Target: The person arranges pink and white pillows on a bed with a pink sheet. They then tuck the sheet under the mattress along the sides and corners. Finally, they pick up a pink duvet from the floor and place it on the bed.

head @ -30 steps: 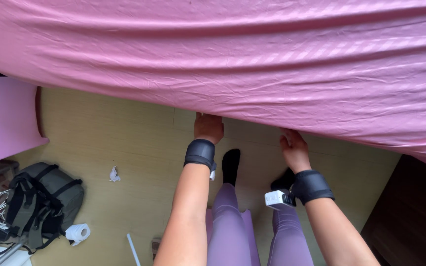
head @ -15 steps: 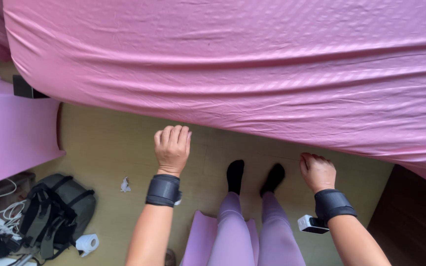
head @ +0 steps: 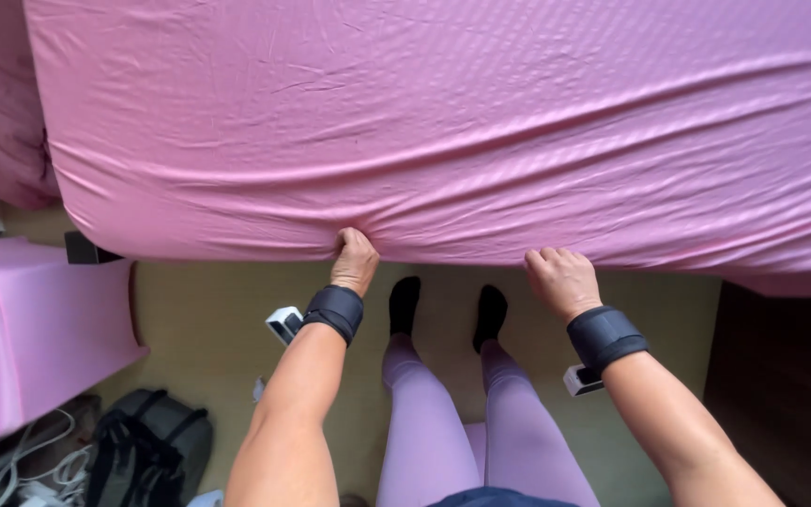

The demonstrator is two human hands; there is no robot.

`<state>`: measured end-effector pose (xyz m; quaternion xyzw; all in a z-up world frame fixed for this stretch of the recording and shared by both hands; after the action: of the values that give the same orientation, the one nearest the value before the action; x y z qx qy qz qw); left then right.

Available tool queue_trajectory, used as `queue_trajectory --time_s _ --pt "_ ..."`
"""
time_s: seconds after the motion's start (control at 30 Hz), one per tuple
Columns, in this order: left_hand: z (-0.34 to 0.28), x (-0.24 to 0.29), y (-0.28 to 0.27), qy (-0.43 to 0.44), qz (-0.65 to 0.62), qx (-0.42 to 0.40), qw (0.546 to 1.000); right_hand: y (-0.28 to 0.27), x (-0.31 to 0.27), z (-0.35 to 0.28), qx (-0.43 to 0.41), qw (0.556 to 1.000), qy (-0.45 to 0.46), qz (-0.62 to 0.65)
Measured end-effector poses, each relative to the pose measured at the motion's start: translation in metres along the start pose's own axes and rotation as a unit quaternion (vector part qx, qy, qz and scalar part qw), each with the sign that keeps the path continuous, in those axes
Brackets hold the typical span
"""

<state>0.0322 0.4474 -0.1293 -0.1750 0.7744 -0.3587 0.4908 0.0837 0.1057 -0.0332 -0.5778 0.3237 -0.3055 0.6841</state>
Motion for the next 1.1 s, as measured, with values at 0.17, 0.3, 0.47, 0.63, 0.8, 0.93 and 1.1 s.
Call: queue_trajectory --time_s 0.17,0.3,0.47,0.63,0.8,0.93,1.1 --pt "-0.008 -0.007 0.016 0.109 -0.127 0.028 0.986 0.071 -0.04 -0.048 -0.092 0.991 0.076 0.067" --pt "-0.005 -0.034 0.013 0.207 -0.212 0.061 0.953 0.166 -0.077 -0.104 -0.284 0.953 0.099 0.044" --pt "-0.001 -0.058 -0.006 0.308 -0.246 0.067 0.917 0.214 -0.12 -0.103 -0.353 0.913 0.16 0.126" --pt "0.004 -0.068 -0.018 0.34 -0.288 0.069 0.892 0.233 -0.139 -0.049 -0.361 0.926 0.086 0.074" --pt "0.006 -0.075 -0.028 0.366 -0.244 0.041 0.897 0.342 -0.14 -0.066 -0.401 0.914 0.051 0.049" --pt "0.008 -0.079 -0.029 0.346 -0.232 0.059 0.907 0.36 -0.129 -0.067 -0.38 0.922 0.06 0.054" --pt "-0.002 -0.077 -0.029 0.35 -0.235 0.083 0.903 0.376 -0.111 -0.032 -0.338 0.937 0.064 0.06"
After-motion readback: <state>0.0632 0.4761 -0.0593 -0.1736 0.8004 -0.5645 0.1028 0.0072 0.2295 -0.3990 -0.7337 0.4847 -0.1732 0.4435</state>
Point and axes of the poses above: each hand's wrist, its own z-axis towards the middle knuckle, its own y-axis out of the palm, x = y × z, the point moved 4 cm from there along z, towards the middle knuckle, and after that the axes turned 9 degrees about x, right-handed, at the moved point
